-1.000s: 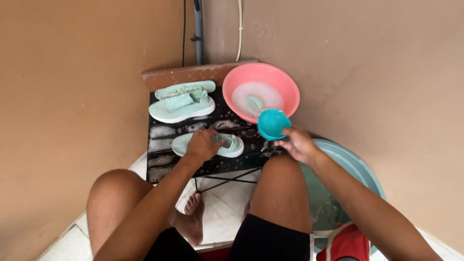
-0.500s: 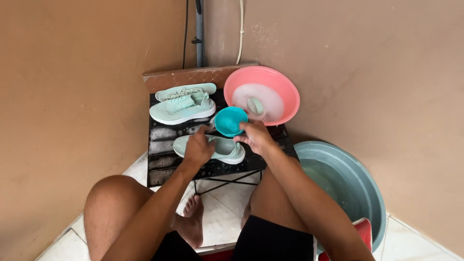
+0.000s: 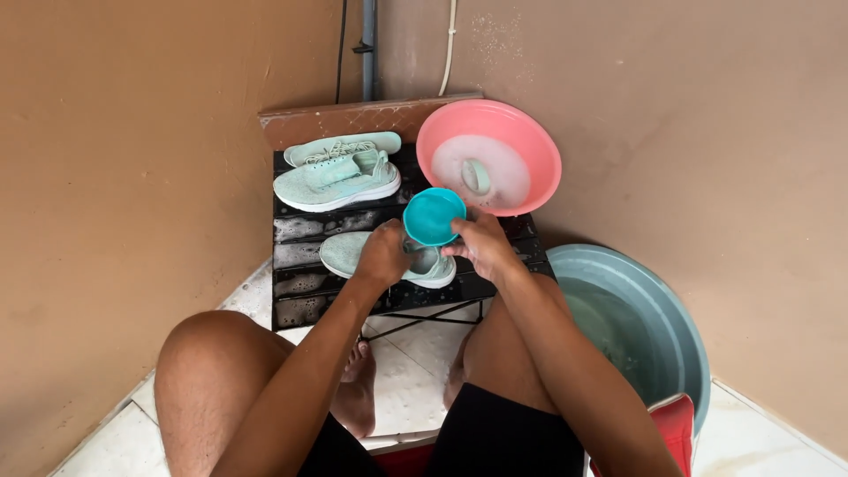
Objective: The person scrubs a pair of light green sneakers with a soapy cloth, then rinses them by pouring water from a blue cup. They repeat the process for the second shoe and finally place both shoes on a black rack.
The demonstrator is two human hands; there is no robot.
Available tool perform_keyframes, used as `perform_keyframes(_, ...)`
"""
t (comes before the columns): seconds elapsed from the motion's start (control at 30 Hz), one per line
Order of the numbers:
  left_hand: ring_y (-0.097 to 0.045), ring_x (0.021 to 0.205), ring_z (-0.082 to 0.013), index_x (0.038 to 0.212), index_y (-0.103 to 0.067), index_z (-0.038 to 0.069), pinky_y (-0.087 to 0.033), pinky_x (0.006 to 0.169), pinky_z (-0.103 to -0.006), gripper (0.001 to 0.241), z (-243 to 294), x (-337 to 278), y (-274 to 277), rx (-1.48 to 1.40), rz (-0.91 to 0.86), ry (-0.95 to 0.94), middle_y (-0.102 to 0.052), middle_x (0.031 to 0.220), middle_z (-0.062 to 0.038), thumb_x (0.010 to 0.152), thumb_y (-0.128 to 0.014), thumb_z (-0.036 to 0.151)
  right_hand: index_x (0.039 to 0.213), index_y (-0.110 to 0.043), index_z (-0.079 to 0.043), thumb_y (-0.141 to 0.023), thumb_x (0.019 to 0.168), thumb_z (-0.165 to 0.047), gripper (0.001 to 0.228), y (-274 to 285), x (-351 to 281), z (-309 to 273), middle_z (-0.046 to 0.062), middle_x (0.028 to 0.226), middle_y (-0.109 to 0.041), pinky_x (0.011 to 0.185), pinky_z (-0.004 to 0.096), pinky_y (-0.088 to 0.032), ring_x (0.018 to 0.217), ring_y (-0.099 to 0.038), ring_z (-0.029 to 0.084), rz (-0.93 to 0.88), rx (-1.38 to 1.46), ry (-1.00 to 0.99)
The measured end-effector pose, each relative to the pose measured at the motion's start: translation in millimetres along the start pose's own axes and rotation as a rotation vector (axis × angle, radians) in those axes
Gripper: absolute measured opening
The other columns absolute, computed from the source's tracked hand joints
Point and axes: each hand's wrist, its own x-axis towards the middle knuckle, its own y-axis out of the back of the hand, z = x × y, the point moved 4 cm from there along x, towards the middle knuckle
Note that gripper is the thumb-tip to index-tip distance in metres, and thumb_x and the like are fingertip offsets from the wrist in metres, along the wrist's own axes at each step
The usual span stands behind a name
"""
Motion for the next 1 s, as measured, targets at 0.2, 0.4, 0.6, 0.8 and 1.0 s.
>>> perform_keyframes(0.2,-0.073,0.139,-0.0403,0.13,-0.089,0.009,-0.064,0.113,-0.0614,0.043,5.9,14.5,-17.0,0.577,-0.079,-0.242,-0.078,0.145,-0.014,0.094,-0.098,0.03,0.168,-0.055,0.017,-0.072,0.102,-0.004,0.071,15.7,-13.4,-17.4,0.033,0.13,-0.067,0.085,0.056,-0.083,0.098,-0.086,0.05,0.02,-0.095,0.001)
perform_keyframes(0.4,-0.087,0.101,-0.0508,0.106,-0.087,-0.005,-0.071,0.088,-0.0582,0.013,-0.6,25.0,-21.0,0.29,-0.257,-0.355,-0.089,0.104,-0.028,0.101,-0.077,0.003,0.174,-0.049,0.016,-0.069,0.107,-0.005,0.074,27.1,-21.7,-23.6,0.035,0.138,-0.066,0.086,0.061,-0.081,0.109,-0.085,0.054,0.045,-0.124,0.003)
perform_keyframes(0.6,-0.082,0.118,-0.0538,0.114,-0.087,-0.005,-0.069,0.101,-0.0678,0.031,36.7,8.1,6.0,0.321,-0.343,-0.341,-0.086,0.124,-0.024,0.097,-0.093,0.02,0.177,-0.047,0.015,-0.069,0.108,-0.005,0.075,38.7,-20.7,-10.3,0.037,0.141,-0.067,0.086,0.066,-0.08,0.112,-0.084,0.06,0.013,-0.188,-0.005)
perform_keyframes(0.8,-0.086,0.083,-0.0503,0.097,-0.087,0.002,-0.07,0.073,-0.0605,0.02,13.5,17.5,-3.1,0.329,-0.207,-0.292,-0.088,0.089,-0.022,0.109,-0.078,0.015,0.179,-0.043,0.017,-0.064,0.108,-0.004,0.077,35.6,-39.3,-25.8,0.043,0.144,-0.065,0.083,0.064,-0.08,0.108,-0.085,0.063,0.0,-0.237,0.006)
perform_keyframes(1.0,-0.087,0.077,-0.0425,0.089,-0.087,0.009,-0.069,0.069,-0.0557,0.03,18.5,24.2,-5.8,0.384,-0.202,-0.266,-0.089,0.085,-0.018,0.112,-0.076,0.023,0.174,-0.047,0.017,-0.065,0.108,-0.005,0.072,34.2,-47.2,-34.5,0.046,0.143,-0.067,0.078,0.066,-0.08,0.107,-0.085,0.065,0.026,-0.302,0.038)
